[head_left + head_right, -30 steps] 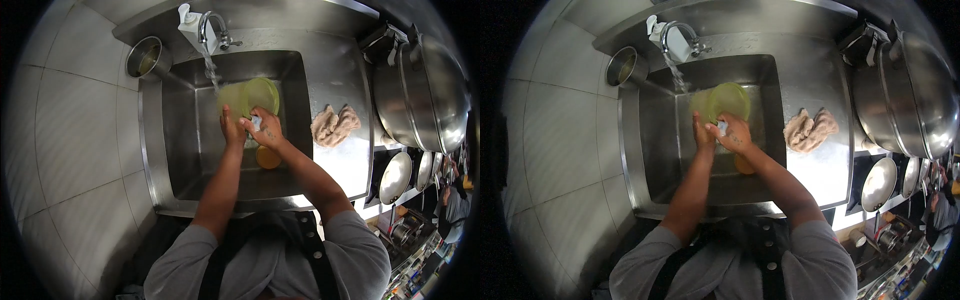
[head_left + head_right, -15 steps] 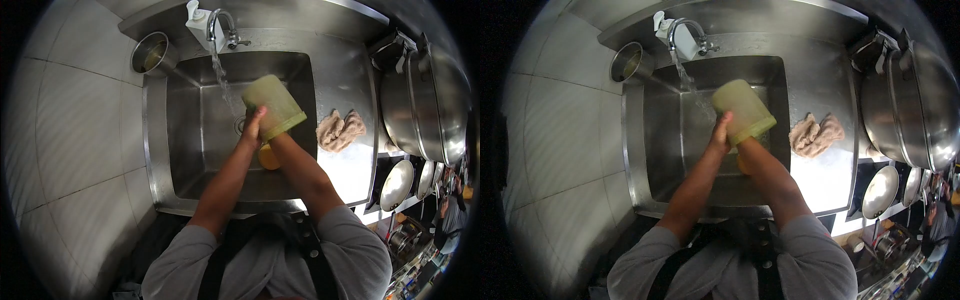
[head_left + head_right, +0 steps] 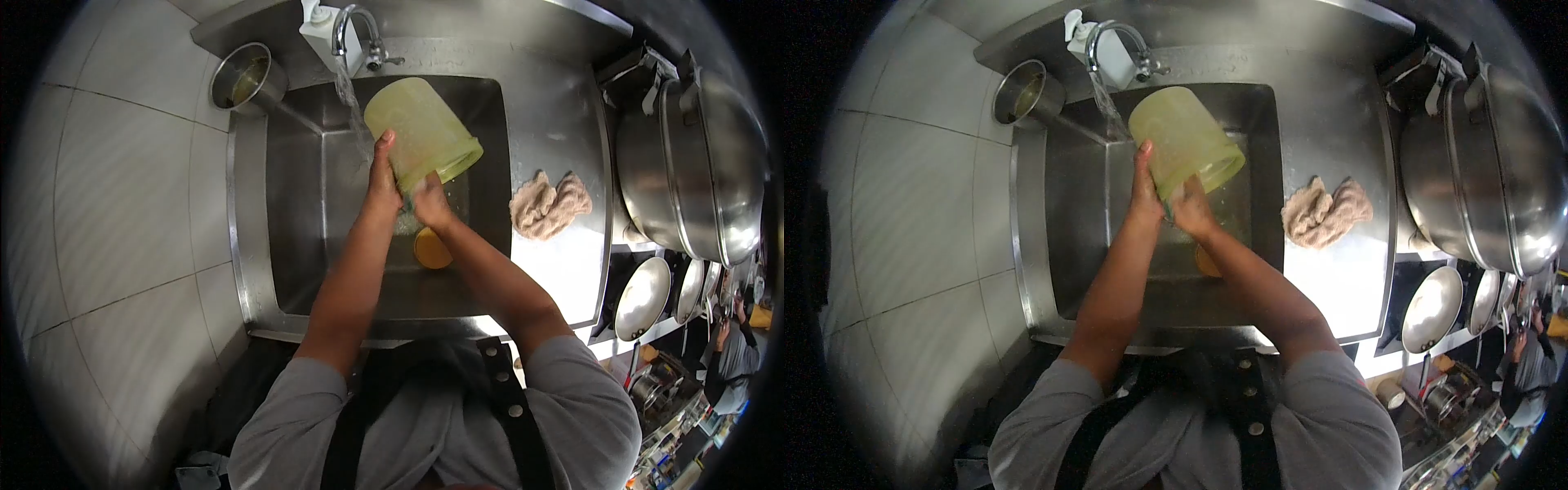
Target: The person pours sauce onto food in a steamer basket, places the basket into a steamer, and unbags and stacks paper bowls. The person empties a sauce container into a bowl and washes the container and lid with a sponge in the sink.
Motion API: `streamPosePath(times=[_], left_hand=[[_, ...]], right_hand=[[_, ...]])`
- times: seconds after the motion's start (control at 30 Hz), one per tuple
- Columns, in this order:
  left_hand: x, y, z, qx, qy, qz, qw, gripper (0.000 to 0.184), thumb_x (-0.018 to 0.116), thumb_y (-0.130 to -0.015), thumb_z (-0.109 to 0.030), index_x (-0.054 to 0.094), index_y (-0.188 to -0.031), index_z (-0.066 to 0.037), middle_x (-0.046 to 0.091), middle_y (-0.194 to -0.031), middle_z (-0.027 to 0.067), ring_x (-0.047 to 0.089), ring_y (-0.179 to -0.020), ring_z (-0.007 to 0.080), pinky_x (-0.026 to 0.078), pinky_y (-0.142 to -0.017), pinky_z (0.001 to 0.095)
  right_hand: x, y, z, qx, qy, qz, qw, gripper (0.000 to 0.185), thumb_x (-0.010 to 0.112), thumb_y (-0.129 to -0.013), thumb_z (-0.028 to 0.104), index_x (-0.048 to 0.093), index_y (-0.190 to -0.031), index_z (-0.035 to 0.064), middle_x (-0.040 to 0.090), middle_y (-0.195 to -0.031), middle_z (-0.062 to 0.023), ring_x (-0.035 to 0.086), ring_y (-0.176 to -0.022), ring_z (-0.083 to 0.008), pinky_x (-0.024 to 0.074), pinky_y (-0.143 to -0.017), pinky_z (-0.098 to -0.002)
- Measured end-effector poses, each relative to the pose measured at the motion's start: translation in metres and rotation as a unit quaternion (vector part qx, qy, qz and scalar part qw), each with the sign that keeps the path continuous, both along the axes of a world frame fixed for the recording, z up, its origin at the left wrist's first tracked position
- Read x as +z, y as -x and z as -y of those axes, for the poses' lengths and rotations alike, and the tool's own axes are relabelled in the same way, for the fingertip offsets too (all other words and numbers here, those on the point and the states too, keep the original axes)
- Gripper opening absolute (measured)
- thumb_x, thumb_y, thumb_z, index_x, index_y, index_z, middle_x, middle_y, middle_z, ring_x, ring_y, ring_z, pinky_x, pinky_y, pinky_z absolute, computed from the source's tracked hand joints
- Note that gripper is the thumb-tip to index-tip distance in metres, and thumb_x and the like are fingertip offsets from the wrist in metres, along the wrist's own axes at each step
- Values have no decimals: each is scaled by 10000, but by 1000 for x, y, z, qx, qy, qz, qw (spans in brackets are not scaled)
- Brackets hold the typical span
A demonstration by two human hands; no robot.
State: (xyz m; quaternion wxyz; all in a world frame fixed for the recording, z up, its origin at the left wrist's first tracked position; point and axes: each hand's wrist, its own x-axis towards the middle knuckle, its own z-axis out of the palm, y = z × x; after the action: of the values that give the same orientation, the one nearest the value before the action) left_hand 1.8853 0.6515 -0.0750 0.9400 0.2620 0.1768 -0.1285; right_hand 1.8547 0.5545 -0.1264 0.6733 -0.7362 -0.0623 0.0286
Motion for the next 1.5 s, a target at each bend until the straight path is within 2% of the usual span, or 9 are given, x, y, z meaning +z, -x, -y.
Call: streamPosePath(times=[0.07, 0.33, 0.37, 0.73, 0.93, 1.1, 1.27, 1.4, 1.5], left_hand=[[-7, 7, 3, -13, -82, 45, 996, 760, 734, -767, -423, 430, -1353, -48, 536, -1242, 135, 535, -1117, 295, 458, -949, 443], [-9, 25, 8, 4, -36, 40, 999, 755, 743, -769, -439, 427, -1344, -64, 538, -1197, 106, 535, -1124, 256, 466, -943, 417], [-8, 28, 10, 3, -87, 59, 994, 764, 743, -765, -441, 423, -1347, -64, 534, -1202, 108, 534, -1124, 256, 467, -942, 417], [3, 84, 6, -3, -163, 18, 986, 810, 611, -824, -594, 353, -1415, -104, 449, -1356, 125, 460, -1244, 287, 424, -1014, 435], [62, 105, 42, 103, -333, -36, 937, 881, 757, -778, -424, 292, -1449, -95, 434, -1381, 122, 460, -1252, 295, 425, -1011, 443], [76, 104, 23, 100, -143, 12, 985, 928, 844, -707, -300, 314, -1441, -96, 456, -1352, 119, 471, -1229, 270, 413, -1019, 417], [54, 119, 49, 145, -294, 36, 944, 787, 815, -723, -290, 387, -1349, -75, 490, -1265, 102, 497, -1177, 260, 415, -1007, 404], [60, 103, 14, 134, -172, 30, 975, 813, 798, -732, -289, 364, -1382, -65, 483, -1271, 108, 485, -1194, 266, 401, -1019, 409], [61, 107, 18, 127, -255, 47, 957, 832, 789, -736, -312, 351, -1398, -62, 482, -1267, 114, 490, -1190, 278, 420, -1002, 419]], right_hand=[[16, -4, 14, 72, 221, 186, 955, 542, 480, -960, 315, 410, -1388, -10, 424, -1422, -204, 362, -1349, -356, 273, -1109, -427], [29, 16, 0, -14, -103, 30, 994, 513, 479, -960, 311, 448, -1364, -5, 462, -1395, -186, 399, -1324, -341, 282, -1106, -425], [10, 10, 11, 30, 126, 188, 974, 490, 517, -955, 319, 473, -1345, 25, 509, -1339, -139, 465, -1259, -281, 347, -1072, -403], [11, 22, 25, 195, -438, -133, 867, 541, 557, -939, 351, 430, -1380, 65, 525, -1320, -95, 510, -1207, -224, 460, -955, -353], [7, 41, 4, 10, 213, 259, 942, 507, 552, -954, 319, 434, -1364, 45, 524, -1298, -118, 518, -1185, -259, 439, -988, -383], [55, 47, 5, 107, 51, 92, 989, 570, 548, -953, 360, 389, -1395, 38, 492, -1337, -122, 492, -1220, -283, 399, -1033, -403], [50, 41, 1, 125, -67, 3, 990, 559, 527, -957, 361, 407, -1388, 26, 496, -1346, -124, 475, -1243, -281, 382, -1044, -409], [86, 63, -13, 59, -399, -223, 887, 552, 510, -961, 362, 421, -1383, 17, 499, -1354, -126, 462, -1262, -280, 368, -1052, -414], [44, 55, -7, 129, -98, 33, 986, 551, 521, -963, 352, 409, -1391, 24, 497, -1349, -129, 489, -1233, -259, 418, -1007, -384]])
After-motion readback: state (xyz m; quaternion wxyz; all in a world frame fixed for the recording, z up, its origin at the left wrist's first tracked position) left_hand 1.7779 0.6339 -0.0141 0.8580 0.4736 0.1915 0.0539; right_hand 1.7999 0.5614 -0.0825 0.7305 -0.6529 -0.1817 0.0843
